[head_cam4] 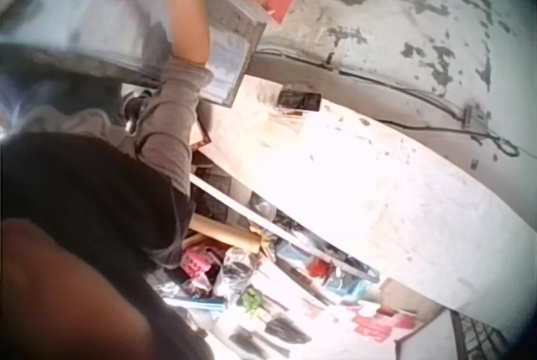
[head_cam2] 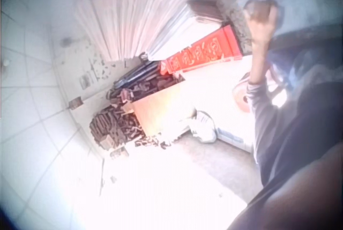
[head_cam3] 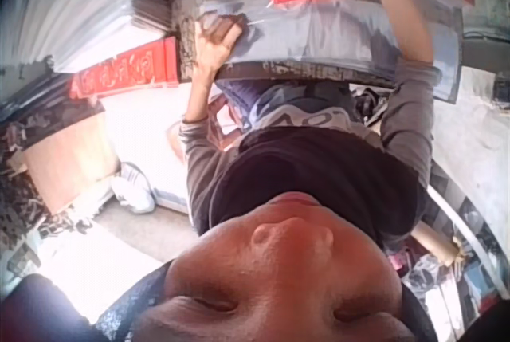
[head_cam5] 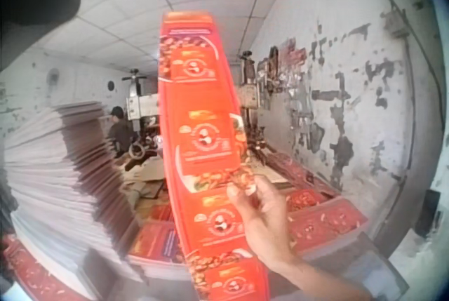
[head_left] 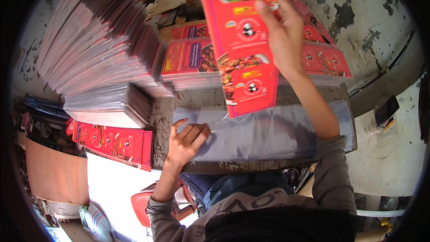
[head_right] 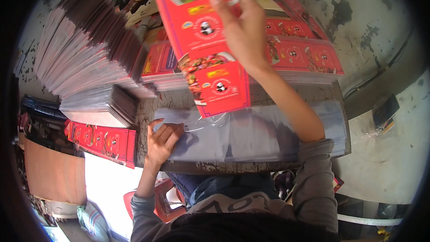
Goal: The person inserts printed paper packaging sheets into transparent plastic sleeves by hand.
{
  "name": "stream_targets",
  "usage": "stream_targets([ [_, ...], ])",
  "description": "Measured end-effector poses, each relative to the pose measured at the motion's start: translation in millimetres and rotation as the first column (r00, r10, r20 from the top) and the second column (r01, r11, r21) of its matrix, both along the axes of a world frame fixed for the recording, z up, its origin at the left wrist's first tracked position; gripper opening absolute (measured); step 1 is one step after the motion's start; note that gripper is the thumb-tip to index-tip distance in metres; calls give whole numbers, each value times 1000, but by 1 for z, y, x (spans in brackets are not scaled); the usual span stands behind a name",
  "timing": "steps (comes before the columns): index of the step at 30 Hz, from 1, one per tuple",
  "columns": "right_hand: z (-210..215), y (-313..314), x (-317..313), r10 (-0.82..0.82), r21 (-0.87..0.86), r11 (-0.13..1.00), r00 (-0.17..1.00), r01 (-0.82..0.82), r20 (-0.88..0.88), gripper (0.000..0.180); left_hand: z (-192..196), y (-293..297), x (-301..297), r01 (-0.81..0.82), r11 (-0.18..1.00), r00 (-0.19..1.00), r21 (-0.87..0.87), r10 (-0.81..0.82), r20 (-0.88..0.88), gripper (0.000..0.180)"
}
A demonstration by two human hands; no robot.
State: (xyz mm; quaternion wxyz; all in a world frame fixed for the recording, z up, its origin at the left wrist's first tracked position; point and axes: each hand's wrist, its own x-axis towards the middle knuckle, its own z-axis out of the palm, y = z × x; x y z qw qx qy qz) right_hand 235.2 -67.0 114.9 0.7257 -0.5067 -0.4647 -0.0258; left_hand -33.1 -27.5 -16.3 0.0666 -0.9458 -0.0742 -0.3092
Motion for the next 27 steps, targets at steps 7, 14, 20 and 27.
stream_targets([
  [7,-10,16,-34,198,102,974,978,-205,72,24,4,-8,-2,-59,991,992,124,44,117,17],
  [14,-20,-22,-26,251,-173,958,961,-230,115,26,3,-5,1,-176,978,960,-112,196,199,19],
  [20,-23,-85,26,169,-364,928,964,-84,207,24,6,-7,8,-248,966,950,-68,256,180,20],
  [27,-13,-156,68,229,-680,733,934,20,273,26,17,7,11,-407,912,908,49,398,128,18],
])
